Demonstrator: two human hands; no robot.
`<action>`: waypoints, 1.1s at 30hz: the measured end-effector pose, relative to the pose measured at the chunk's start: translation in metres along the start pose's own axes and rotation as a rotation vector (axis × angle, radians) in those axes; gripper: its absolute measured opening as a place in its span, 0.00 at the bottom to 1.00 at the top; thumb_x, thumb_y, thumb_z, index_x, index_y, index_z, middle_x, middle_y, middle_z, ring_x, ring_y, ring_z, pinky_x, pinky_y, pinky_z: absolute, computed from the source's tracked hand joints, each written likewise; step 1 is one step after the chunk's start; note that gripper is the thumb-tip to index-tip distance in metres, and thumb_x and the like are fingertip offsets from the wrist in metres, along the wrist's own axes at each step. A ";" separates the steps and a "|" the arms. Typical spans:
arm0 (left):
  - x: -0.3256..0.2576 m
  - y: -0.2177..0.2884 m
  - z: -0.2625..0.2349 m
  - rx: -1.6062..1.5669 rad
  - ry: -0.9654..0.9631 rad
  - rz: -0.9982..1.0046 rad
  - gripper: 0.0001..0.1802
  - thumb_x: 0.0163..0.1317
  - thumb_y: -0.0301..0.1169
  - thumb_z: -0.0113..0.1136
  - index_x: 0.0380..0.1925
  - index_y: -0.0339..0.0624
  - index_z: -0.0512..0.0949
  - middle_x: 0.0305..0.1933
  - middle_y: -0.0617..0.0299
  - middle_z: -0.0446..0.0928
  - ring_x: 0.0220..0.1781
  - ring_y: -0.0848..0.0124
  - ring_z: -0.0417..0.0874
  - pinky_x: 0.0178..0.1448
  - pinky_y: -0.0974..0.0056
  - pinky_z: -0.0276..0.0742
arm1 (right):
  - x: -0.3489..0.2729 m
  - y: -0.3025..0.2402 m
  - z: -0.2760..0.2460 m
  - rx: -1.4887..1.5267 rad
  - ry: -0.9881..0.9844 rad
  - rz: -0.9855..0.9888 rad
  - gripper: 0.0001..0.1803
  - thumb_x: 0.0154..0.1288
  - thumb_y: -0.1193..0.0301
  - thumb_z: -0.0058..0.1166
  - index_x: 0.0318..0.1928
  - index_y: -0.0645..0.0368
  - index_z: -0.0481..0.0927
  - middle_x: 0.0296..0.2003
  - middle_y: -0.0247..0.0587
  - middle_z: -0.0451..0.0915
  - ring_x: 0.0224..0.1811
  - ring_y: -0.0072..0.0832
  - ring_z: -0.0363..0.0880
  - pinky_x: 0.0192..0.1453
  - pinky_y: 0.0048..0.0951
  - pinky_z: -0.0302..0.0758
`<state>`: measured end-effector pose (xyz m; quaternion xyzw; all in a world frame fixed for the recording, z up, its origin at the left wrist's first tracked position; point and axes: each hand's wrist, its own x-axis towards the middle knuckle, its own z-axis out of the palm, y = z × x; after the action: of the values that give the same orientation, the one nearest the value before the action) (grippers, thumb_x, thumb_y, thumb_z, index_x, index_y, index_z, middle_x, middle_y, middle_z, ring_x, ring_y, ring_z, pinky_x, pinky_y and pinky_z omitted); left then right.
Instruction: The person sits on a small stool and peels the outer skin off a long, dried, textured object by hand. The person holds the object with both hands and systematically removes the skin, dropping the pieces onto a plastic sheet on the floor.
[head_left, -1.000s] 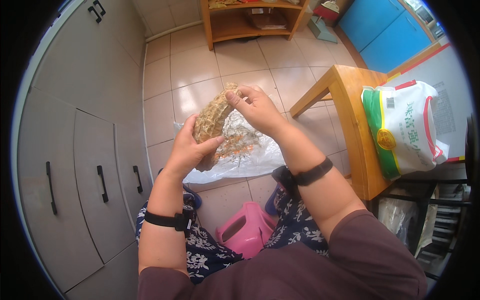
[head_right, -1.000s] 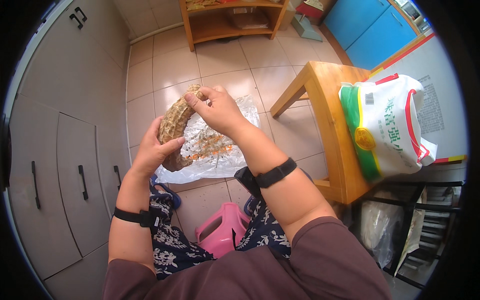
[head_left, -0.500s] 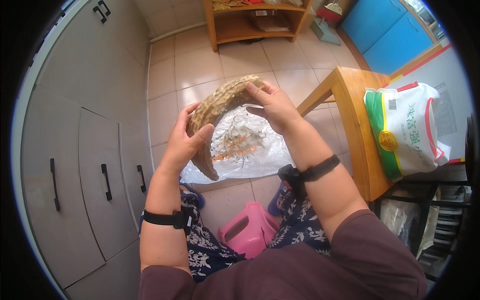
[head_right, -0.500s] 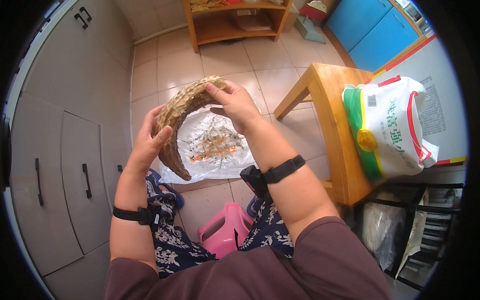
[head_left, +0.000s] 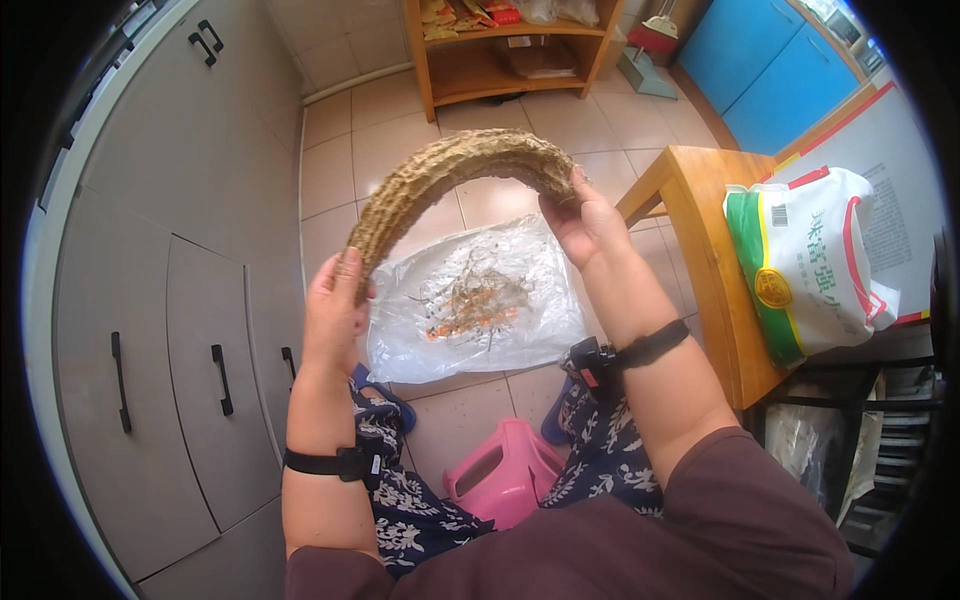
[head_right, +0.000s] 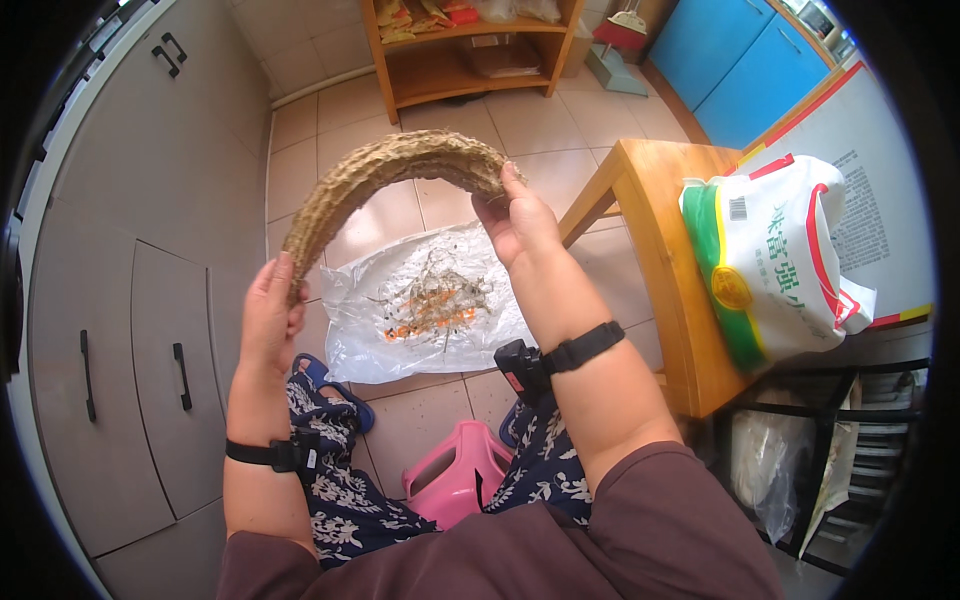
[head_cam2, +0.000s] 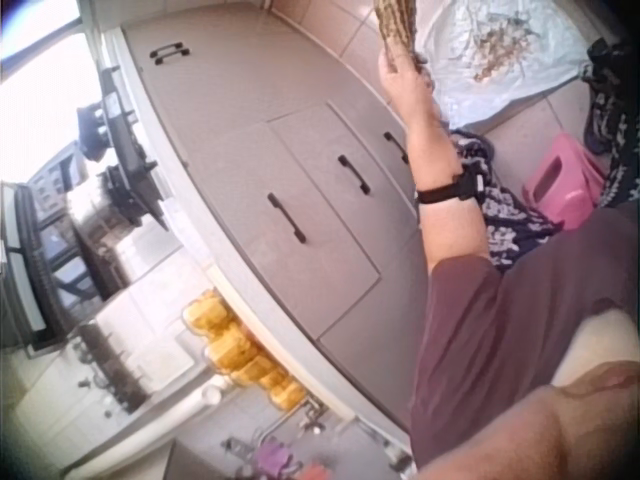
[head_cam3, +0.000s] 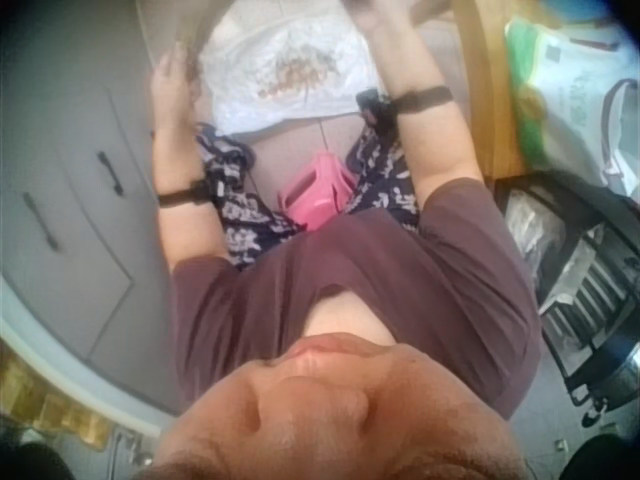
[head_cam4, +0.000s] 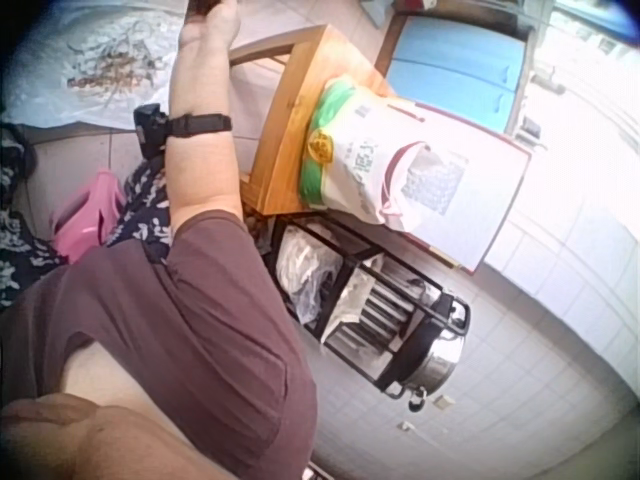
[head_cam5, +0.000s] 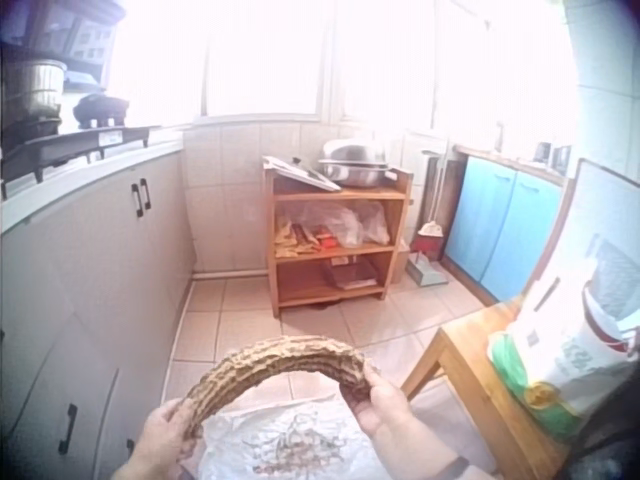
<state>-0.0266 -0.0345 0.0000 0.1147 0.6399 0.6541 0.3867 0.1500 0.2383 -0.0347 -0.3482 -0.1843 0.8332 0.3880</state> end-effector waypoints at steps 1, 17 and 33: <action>0.000 0.007 -0.003 0.049 0.124 0.097 0.16 0.78 0.47 0.59 0.49 0.46 0.79 0.27 0.69 0.75 0.18 0.87 0.63 0.18 0.79 0.52 | -0.004 0.002 -0.001 0.013 -0.073 0.010 0.17 0.80 0.63 0.56 0.59 0.61 0.76 0.56 0.44 0.80 0.59 0.36 0.80 0.66 0.40 0.81; -0.010 0.018 0.004 0.096 0.122 0.108 0.22 0.77 0.47 0.59 0.50 0.37 0.80 0.30 0.60 0.80 0.16 0.85 0.63 0.18 0.75 0.55 | 0.014 0.041 -0.026 0.033 0.134 0.190 0.17 0.83 0.67 0.46 0.61 0.68 0.74 0.55 0.53 0.79 0.56 0.40 0.81 0.60 0.40 0.84; -0.035 0.022 -0.019 -0.123 -0.209 -0.316 0.17 0.81 0.45 0.50 0.56 0.44 0.72 0.29 0.64 0.73 0.17 0.84 0.63 0.17 0.77 0.61 | 0.031 0.068 -0.069 -0.052 0.048 0.374 0.17 0.81 0.60 0.45 0.56 0.59 0.78 0.51 0.47 0.82 0.56 0.42 0.79 0.54 0.40 0.78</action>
<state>-0.0231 -0.0687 0.0293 0.0562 0.5652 0.6078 0.5549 0.1499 0.2222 -0.1350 -0.4063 -0.1287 0.8771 0.2217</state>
